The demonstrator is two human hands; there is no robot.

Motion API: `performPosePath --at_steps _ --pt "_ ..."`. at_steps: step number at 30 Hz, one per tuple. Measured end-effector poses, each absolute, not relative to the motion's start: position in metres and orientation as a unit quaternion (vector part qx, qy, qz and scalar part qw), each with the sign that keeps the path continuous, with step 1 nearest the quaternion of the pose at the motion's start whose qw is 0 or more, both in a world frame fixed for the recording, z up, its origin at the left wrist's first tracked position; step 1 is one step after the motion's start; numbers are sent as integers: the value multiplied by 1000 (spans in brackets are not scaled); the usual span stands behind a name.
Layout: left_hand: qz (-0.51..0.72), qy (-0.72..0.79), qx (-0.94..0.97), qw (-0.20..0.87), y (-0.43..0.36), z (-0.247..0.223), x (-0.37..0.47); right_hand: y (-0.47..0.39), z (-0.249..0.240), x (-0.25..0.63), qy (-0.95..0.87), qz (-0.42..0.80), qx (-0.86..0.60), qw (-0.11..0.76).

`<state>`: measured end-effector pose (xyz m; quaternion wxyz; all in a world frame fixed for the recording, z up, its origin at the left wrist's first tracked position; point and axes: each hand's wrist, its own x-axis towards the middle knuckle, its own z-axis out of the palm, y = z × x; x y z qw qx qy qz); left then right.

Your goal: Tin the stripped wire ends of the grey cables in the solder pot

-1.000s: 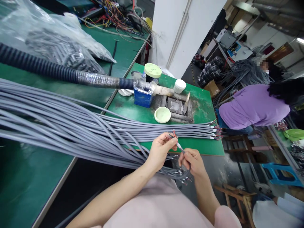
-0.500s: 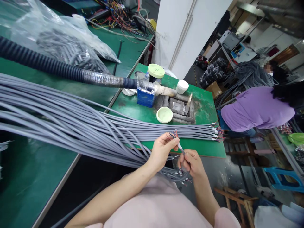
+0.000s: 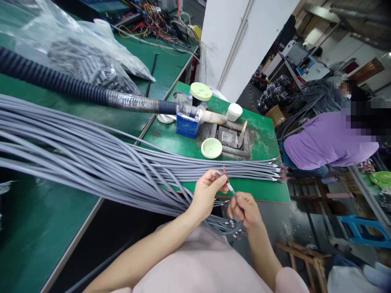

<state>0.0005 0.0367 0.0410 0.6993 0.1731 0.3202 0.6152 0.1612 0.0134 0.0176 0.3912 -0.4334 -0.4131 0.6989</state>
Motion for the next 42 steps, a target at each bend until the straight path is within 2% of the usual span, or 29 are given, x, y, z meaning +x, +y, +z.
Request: performPosePath --at_steps 4,8,9,10,14,17,27,42 --pt "633 340 193 668 34 36 2 14 20 158 -394 704 -428 408" --pt "698 366 333 518 29 27 0 15 25 156 -378 719 -412 413" --pt "701 357 351 507 28 25 -2 15 26 155 -375 722 -410 413" --pt "696 341 349 527 28 24 -3 15 27 155 -373 724 -408 412" --pt "616 255 214 714 35 24 -9 14 29 155 -377 735 -393 403" --pt "585 231 161 760 46 28 -12 15 29 155 -380 746 -379 394" --pt "570 208 254 754 60 29 -23 16 29 156 -383 750 -367 396" --pt "601 232 299 704 61 23 -27 27 33 164 -425 750 -373 343"
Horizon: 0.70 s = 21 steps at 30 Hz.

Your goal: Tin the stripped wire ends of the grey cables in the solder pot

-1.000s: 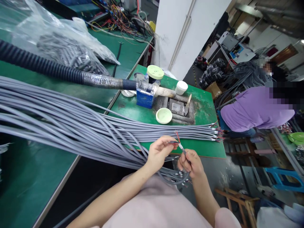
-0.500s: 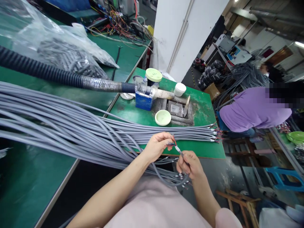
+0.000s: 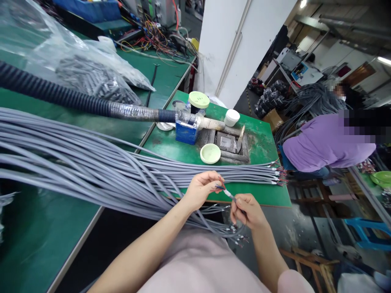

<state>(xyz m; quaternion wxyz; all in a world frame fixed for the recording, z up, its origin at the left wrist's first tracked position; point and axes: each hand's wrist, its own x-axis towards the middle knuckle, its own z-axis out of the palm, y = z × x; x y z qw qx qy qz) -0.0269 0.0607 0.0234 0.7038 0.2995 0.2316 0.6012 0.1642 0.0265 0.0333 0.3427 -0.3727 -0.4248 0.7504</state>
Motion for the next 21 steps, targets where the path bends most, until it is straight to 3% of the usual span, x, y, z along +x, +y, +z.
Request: performPosePath --at_steps 5,11,16,21 --pt "603 250 276 706 57 29 -26 26 44 168 -472 716 -407 313" --pt "580 269 200 742 48 34 -14 30 86 156 -651 521 -484 266" --pt "579 237 137 768 41 38 -5 33 90 127 -728 342 -507 309" --pt "609 218 118 753 38 43 0 41 74 120 -751 240 -459 409"
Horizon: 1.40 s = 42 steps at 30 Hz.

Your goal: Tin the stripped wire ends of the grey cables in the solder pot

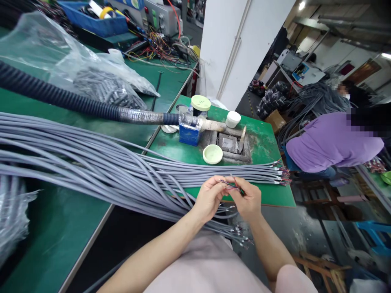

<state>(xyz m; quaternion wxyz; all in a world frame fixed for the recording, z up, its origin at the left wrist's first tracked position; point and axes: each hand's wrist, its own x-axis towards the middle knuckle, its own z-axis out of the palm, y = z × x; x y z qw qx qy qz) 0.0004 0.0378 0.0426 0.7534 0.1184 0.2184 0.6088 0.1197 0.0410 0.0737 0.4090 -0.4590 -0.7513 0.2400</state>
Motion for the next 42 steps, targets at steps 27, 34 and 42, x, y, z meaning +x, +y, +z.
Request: performPosePath --at_steps 27,34,42 --pt "673 358 163 627 62 34 -10 102 79 102 -782 257 -425 377" --pt "565 495 573 327 55 22 -55 159 77 103 -826 161 -438 317" --pt "448 503 716 183 55 4 -59 192 59 86 -883 58 -447 132"
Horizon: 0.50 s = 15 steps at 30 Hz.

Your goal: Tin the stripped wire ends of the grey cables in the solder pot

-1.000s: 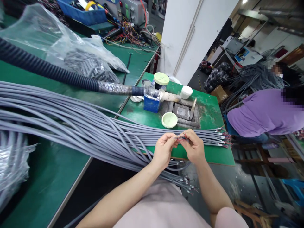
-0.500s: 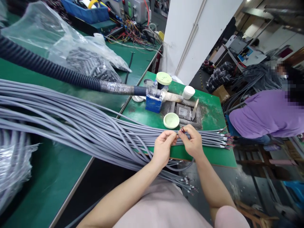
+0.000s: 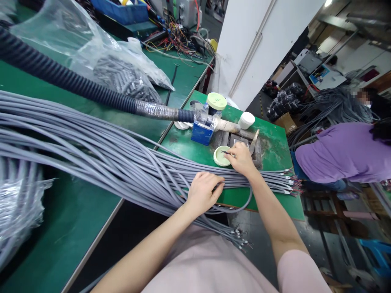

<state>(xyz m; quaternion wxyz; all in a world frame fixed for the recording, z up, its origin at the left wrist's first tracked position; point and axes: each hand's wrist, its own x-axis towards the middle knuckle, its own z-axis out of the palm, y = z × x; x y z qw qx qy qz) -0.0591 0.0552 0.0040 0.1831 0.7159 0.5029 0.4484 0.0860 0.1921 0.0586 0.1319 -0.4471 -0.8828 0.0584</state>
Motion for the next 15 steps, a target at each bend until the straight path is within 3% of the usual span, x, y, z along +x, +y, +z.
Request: performPosePath --at_steps 10,15 --pt "444 500 721 181 55 6 -58 191 60 78 -890 -6 -453 55" --pt "451 498 715 192 55 5 -58 198 71 89 -885 -2 -453 106"
